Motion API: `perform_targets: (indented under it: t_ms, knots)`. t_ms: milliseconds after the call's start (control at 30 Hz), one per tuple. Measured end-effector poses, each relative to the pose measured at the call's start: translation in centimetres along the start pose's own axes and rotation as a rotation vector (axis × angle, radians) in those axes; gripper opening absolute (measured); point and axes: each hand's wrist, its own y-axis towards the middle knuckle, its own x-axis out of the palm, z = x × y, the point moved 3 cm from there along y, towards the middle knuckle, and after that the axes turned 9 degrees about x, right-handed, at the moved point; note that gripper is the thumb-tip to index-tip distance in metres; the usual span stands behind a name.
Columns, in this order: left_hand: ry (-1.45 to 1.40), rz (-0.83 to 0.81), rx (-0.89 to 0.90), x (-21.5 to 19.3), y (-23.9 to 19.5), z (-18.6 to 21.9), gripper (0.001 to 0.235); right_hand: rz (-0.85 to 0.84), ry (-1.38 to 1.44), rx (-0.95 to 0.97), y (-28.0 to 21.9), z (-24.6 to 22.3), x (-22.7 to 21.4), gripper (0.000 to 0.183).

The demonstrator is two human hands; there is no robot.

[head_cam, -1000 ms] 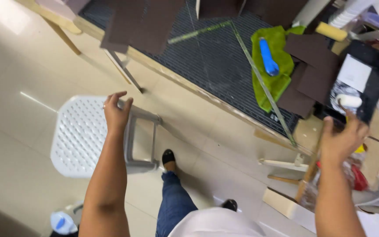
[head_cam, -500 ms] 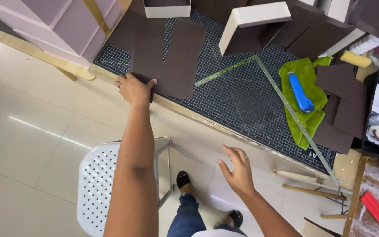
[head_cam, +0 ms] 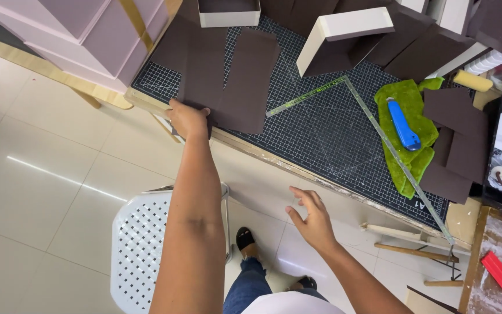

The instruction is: Applying glue to a surface using a roller and then smoothing a piece of paper over it with a scraper

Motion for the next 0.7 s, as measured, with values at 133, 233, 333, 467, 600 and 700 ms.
perform_targets:
  t_ms: [133, 233, 333, 467, 600, 700]
  knots:
    - [-0.064, 0.034, -0.049, 3.3, 2.6, -3.5, 0.055, -0.066, 0.002, 0.058, -0.8, -0.5, -0.8, 0.046]
    - [-0.15, 0.193, 0.027, 0.2, 5.0, -3.1, 0.031, -0.045, -0.038, 0.084, -1.0, 1.6, -1.4, 0.047]
    - [-0.163, 0.468, 0.322, -6.0, 6.2, -1.2, 0.022, 0.024, -0.023, 0.036, -1.3, 3.7, -2.2, 0.045]
    - [-0.081, 0.681, 0.662, -16.6, 4.0, 1.8, 0.02, 0.056, -0.026, 0.02, -2.1, 5.4, -2.9, 0.044]
    - [-0.082, 0.677, 1.167, -27.5, -4.8, 5.7, 0.006, -0.09, 0.006, 0.055, -3.4, 5.8, -3.0, 0.042]
    - [-0.047, 0.583, 1.178, -33.0, -13.1, 5.4, 0.01, -0.113, 0.031, -0.044, -4.3, 5.8, -2.6, 0.04]
